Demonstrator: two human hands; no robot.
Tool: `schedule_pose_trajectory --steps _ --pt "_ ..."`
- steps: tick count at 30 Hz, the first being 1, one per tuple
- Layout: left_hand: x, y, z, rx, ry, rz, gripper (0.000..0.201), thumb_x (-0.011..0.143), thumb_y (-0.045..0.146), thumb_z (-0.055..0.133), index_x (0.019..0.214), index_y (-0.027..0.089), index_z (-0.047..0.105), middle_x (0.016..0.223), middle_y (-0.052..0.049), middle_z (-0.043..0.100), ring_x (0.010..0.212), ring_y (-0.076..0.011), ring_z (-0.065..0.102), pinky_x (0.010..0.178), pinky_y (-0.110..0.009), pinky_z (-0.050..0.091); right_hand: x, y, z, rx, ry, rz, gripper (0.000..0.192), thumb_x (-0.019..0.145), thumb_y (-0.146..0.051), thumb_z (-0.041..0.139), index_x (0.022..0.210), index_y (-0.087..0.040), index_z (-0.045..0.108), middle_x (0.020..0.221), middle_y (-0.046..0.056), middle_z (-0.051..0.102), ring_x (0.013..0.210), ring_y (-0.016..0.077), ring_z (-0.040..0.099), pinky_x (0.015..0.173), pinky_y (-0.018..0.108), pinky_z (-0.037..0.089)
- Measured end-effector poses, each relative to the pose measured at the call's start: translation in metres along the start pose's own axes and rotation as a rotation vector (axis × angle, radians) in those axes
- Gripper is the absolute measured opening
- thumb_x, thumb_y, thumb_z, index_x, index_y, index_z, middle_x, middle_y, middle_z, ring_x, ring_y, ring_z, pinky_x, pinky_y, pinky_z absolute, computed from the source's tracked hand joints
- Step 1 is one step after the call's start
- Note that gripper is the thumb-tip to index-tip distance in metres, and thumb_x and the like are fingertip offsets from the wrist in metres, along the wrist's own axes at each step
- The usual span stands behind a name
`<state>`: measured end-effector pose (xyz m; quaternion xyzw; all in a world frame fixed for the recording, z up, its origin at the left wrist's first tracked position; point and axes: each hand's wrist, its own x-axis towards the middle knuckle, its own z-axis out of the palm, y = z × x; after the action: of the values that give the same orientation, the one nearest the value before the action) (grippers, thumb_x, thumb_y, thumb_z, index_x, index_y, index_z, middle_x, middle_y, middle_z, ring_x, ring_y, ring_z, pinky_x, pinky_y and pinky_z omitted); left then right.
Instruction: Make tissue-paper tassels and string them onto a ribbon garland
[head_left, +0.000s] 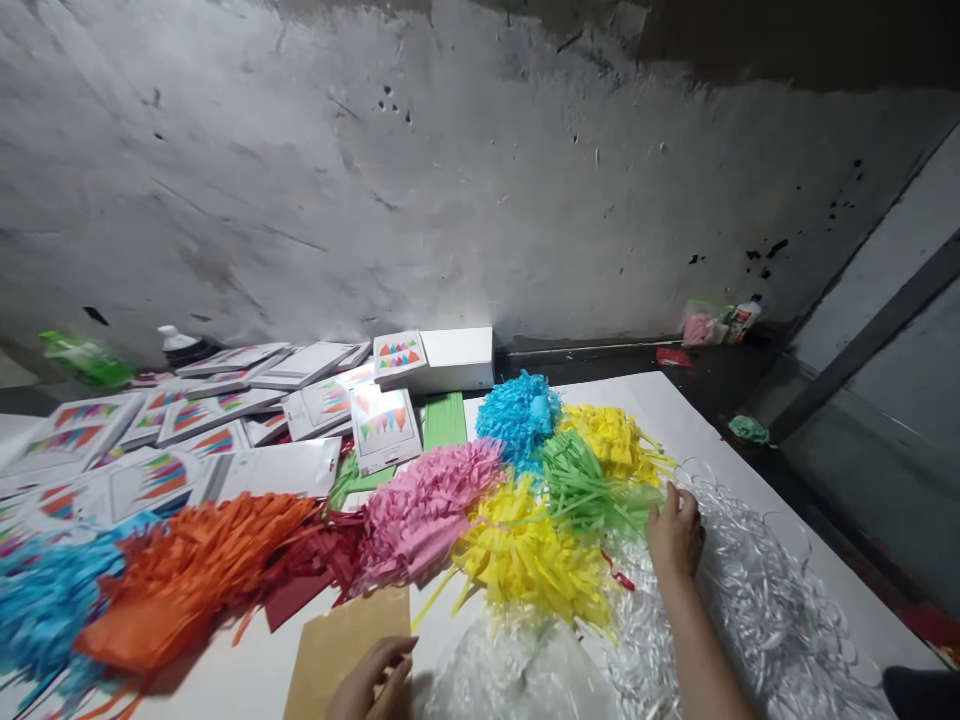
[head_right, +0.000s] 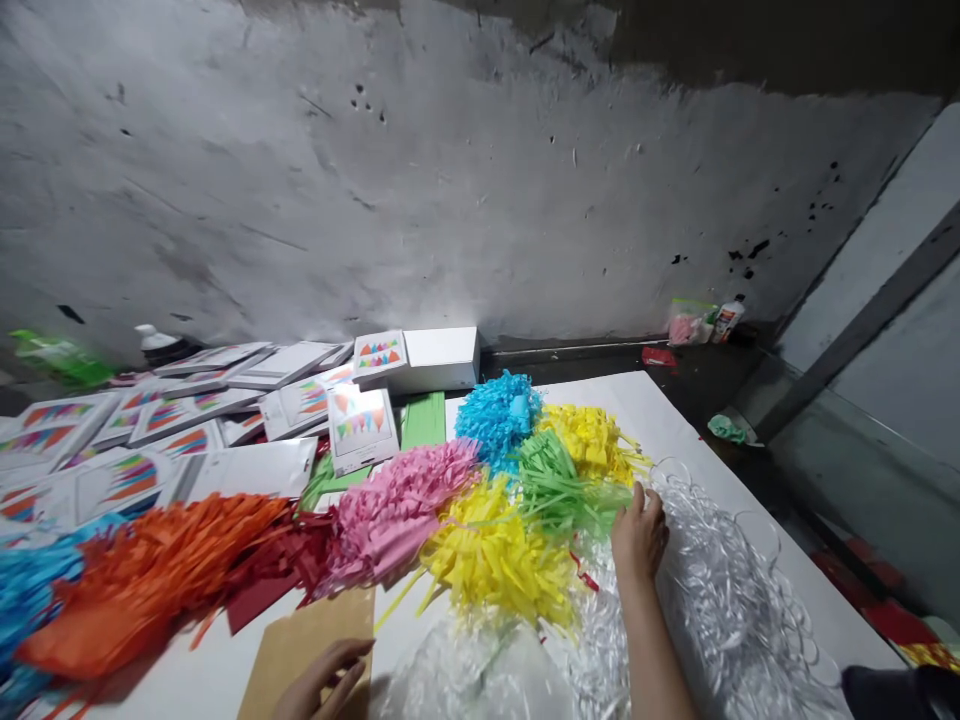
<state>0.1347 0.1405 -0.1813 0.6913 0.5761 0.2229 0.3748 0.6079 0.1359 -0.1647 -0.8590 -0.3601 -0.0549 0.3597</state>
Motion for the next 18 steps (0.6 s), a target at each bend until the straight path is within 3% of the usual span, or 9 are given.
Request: schedule_pose_trajectory --steps 2,3,4,5,7,9,11,15,18 --pt "0.014 0.006 0.016 0.040 -0.034 0.045 0.046 0.083 0.063 0.048 0.096 0.025 0.071 0.098 -0.008 0.072 0.083 -0.0261 0.067 0.075 -0.037 0.057 -0.042 -0.018 0.005 0.025 -0.003 -0.245 0.036 0.089 -0.019 0.043 0.119 -0.011 0.061 0.124 0.023 0.056 0.103 0.0307 0.056 0.087 0.047 0.041" --pt "0.023 0.012 0.026 0.069 -0.056 0.083 0.040 0.086 0.056 0.047 0.097 0.024 0.070 0.099 -0.009 0.071 0.085 -0.0255 0.067 0.077 -0.036 0.056 -0.067 -0.033 0.010 0.091 -0.079 -0.478 0.034 0.090 -0.015 0.040 0.114 -0.010 0.062 0.114 0.022 0.061 0.101 0.0291 0.056 0.087 0.047 0.042" --pt "0.033 0.019 0.036 0.105 -0.079 0.133 0.034 0.089 0.047 0.046 0.097 0.023 0.069 0.099 -0.009 0.070 0.087 -0.0252 0.066 0.079 -0.036 0.055 -0.094 -0.049 0.015 0.136 -0.171 -0.615 0.033 0.089 -0.010 0.039 0.107 -0.016 0.065 0.103 0.015 0.066 0.097 0.0243 0.058 0.088 0.041 0.044" --pt "0.044 0.027 0.046 0.150 -0.097 0.191 0.030 0.090 0.037 0.044 0.098 0.023 0.069 0.101 -0.010 0.069 0.091 -0.0251 0.065 0.083 -0.037 0.053 -0.119 -0.066 0.021 0.171 -0.246 -0.710 0.032 0.087 -0.008 0.041 0.099 -0.022 0.067 0.093 0.007 0.068 0.089 0.0193 0.060 0.087 0.034 0.046" --pt "0.065 0.041 0.063 0.283 -0.097 0.311 0.027 0.090 0.021 0.043 0.102 0.022 0.067 0.107 -0.011 0.066 0.099 -0.0248 0.061 0.088 -0.038 0.049 -0.161 -0.094 0.033 0.219 -0.360 -0.838 0.024 0.083 -0.011 0.051 0.089 -0.027 0.068 0.094 0.000 0.069 0.090 0.0159 0.062 0.090 0.029 0.047" --pt "0.083 0.051 0.073 0.466 -0.125 0.420 0.027 0.088 0.014 0.046 0.106 0.022 0.065 0.113 -0.010 0.062 0.105 -0.0251 0.056 0.092 -0.040 0.044 -0.184 -0.106 0.043 0.201 -0.385 -0.817 0.024 0.082 -0.012 0.054 0.096 -0.025 0.068 0.101 0.001 0.070 0.099 0.0186 0.062 0.097 0.035 0.044" --pt "0.097 0.054 0.077 0.621 -0.172 0.497 0.023 0.088 0.013 0.050 0.105 0.021 0.063 0.112 -0.010 0.059 0.105 -0.0254 0.052 0.093 -0.040 0.041 -0.188 -0.102 0.052 0.145 -0.359 -0.720 0.026 0.084 -0.014 0.053 0.104 -0.022 0.067 0.107 0.007 0.070 0.105 0.0236 0.061 0.100 0.043 0.043" --pt "0.114 0.057 0.073 0.695 -0.235 0.561 0.014 0.091 0.015 0.050 0.093 0.019 0.064 0.102 -0.009 0.060 0.098 -0.0238 0.052 0.088 -0.037 0.039 -0.173 -0.069 0.056 0.096 -0.275 -0.567 0.027 0.092 -0.021 0.046 0.108 -0.018 0.067 0.112 0.013 0.069 0.106 0.0275 0.062 0.095 0.047 0.045" --pt "0.119 0.074 0.060 0.651 -0.191 0.570 0.018 0.094 0.018 0.046 0.088 0.019 0.064 0.099 -0.009 0.062 0.095 -0.0238 0.052 0.086 -0.037 0.038 -0.167 -0.044 0.046 0.168 -0.205 -0.485 0.030 0.096 -0.031 0.043 0.109 -0.019 0.067 0.111 0.012 0.069 0.105 0.0249 0.063 0.091 0.041 0.050"
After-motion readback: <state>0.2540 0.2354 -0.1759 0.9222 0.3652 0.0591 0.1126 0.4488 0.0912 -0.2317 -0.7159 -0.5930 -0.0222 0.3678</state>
